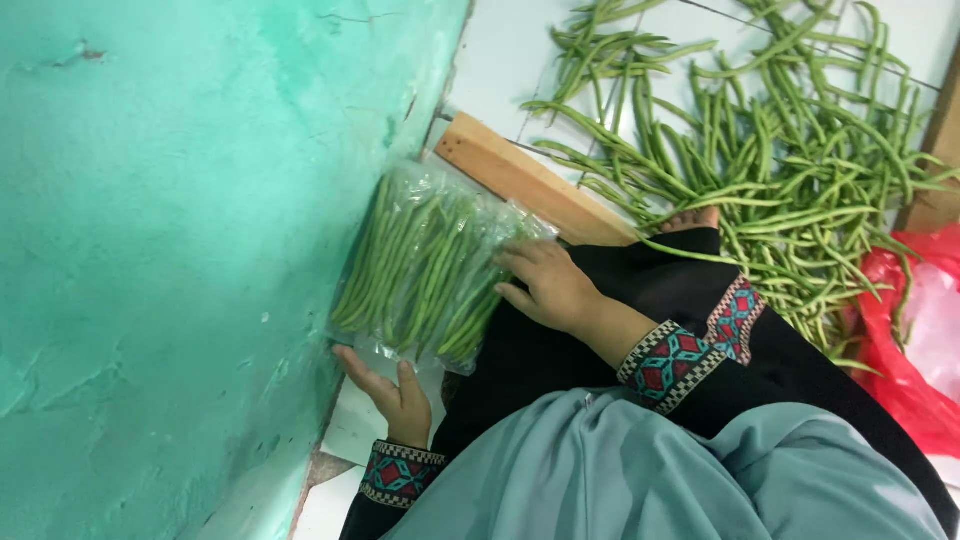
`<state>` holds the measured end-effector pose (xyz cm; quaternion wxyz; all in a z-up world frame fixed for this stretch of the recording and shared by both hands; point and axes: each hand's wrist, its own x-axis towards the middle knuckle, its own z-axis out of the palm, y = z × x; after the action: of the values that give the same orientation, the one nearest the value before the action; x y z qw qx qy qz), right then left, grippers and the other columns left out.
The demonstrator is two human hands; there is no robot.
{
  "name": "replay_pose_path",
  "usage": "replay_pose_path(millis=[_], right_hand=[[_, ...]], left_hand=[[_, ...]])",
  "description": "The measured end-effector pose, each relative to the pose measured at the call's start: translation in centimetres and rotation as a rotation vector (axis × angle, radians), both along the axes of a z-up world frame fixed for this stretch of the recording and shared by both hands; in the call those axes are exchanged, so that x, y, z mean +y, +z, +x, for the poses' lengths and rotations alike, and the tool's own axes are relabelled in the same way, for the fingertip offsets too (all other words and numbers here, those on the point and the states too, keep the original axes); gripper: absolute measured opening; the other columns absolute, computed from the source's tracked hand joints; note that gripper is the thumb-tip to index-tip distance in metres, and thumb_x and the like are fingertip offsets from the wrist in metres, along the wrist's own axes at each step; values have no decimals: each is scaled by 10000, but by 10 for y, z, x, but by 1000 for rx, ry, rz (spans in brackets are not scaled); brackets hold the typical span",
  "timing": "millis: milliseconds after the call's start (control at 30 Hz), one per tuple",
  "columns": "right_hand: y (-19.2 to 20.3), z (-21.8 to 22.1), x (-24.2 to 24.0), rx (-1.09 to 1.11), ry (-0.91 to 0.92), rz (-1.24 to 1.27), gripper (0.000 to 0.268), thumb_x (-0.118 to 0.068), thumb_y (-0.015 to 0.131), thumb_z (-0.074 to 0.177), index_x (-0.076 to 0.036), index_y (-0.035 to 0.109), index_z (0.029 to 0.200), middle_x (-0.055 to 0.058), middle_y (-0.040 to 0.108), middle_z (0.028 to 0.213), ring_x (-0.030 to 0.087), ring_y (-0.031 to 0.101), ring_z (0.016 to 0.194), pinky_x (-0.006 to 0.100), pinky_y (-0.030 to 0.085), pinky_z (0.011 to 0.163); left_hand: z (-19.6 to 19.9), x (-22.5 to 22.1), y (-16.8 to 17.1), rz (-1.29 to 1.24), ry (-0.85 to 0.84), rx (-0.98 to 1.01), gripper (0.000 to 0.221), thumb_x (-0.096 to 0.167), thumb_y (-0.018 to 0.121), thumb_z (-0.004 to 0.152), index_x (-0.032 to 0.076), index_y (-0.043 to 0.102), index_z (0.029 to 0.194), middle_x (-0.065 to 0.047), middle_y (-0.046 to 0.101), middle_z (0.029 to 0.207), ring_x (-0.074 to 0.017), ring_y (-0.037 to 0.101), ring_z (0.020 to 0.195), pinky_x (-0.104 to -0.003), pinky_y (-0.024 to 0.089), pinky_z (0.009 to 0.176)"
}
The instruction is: Packaging green beans into small plastic bags
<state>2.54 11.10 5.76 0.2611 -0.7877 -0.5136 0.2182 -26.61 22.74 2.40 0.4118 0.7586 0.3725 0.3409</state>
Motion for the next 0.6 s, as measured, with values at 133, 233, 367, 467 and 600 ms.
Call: replay_pose_path(millis=[133, 233, 367, 467, 600], right_hand=[[1, -9, -23, -92, 43, 113, 367, -363, 686, 985, -88, 695, 1227, 169, 706, 1202, 377, 667, 1183, 550, 489, 1062], [16, -15, -33, -53, 53, 131, 371, -370, 658, 1000, -87, 696, 1236, 184, 703, 1202, 402, 642, 1215, 593, 453, 1079], [24, -23, -57, -55, -31, 183, 380, -415, 684, 984, -107, 714, 1204, 157, 695, 1264, 379, 601, 1298, 584, 420, 1116], [36, -28, -87, 42, -112, 224, 373, -402, 690, 985, -105, 718, 1209, 160, 694, 1272, 381, 593, 1311, 581, 401, 1131], [60, -31, -129, 188, -234, 317, 362, -357, 696, 986, -99, 709, 1239, 156, 708, 1234, 374, 630, 1261, 562, 463, 1079]], left_hand=[[19, -21, 10, 68, -43, 7, 796, 198, 548, 1015, 27, 58, 1619, -237, -64, 1656, -408, -59, 1536, -610, 19, 1221], [41, -31, 42, 191, -168, -17, 735, 172, 523, 1037, -20, 86, 1596, -300, 3, 1637, -523, -56, 1505, -682, 87, 1186], [59, -33, 53, 423, -396, 2, 731, 254, 575, 1003, -41, 211, 1564, -284, 164, 1634, -492, 107, 1513, -673, 92, 1195], [82, -48, 61, 386, -626, -10, 684, 251, 577, 1006, -56, 277, 1539, -300, 245, 1606, -521, 195, 1485, -665, 188, 1172], [122, -88, 59, 357, -966, -24, 645, 253, 594, 1011, -58, 349, 1520, -283, 314, 1598, -476, 303, 1470, -601, 274, 1179]])
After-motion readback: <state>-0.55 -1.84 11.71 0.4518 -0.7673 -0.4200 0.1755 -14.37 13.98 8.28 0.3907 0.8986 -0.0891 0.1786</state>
